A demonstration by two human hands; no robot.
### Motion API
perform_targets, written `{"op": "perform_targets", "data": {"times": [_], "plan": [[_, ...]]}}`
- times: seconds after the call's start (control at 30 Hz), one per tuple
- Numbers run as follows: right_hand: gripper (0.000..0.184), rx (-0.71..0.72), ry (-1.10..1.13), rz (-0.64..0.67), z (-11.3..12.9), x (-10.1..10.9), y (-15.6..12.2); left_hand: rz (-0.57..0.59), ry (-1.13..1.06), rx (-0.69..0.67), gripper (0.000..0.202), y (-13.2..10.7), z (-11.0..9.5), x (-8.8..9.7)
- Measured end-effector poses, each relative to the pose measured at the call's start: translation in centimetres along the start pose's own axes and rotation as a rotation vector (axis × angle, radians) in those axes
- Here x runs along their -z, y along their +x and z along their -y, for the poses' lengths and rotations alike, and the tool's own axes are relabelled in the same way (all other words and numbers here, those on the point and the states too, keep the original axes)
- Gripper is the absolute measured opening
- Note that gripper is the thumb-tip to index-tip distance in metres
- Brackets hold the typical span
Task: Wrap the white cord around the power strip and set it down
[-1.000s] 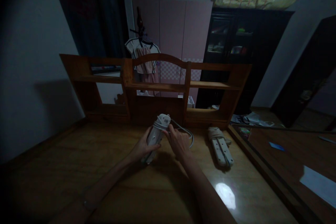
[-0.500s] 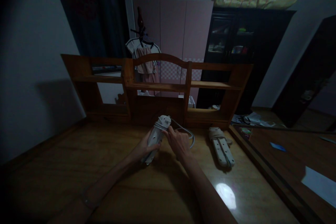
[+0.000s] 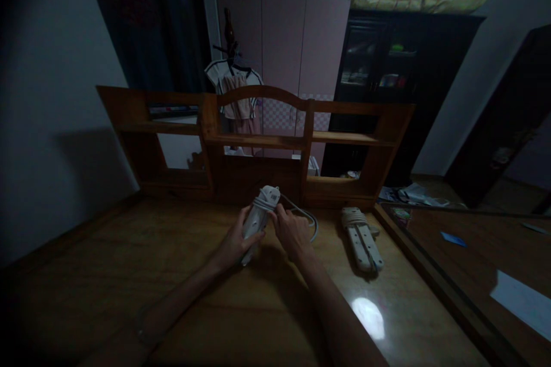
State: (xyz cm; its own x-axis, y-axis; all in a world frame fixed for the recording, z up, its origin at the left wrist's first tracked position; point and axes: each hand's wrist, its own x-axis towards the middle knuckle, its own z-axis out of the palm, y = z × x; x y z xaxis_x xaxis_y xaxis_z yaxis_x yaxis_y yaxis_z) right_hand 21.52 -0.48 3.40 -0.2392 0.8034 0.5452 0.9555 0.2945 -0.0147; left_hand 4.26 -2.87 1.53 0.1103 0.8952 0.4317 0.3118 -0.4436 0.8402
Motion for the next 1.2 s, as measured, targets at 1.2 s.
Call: {"op": "perform_targets", "data": {"times": [1.2], "plan": [[0.032, 0.023, 0.648, -0.176, -2.0, -2.5, 0.2, -0.280, -0.140, -0.025, 0.081, 3.2, 4.7, 2.2]]}}
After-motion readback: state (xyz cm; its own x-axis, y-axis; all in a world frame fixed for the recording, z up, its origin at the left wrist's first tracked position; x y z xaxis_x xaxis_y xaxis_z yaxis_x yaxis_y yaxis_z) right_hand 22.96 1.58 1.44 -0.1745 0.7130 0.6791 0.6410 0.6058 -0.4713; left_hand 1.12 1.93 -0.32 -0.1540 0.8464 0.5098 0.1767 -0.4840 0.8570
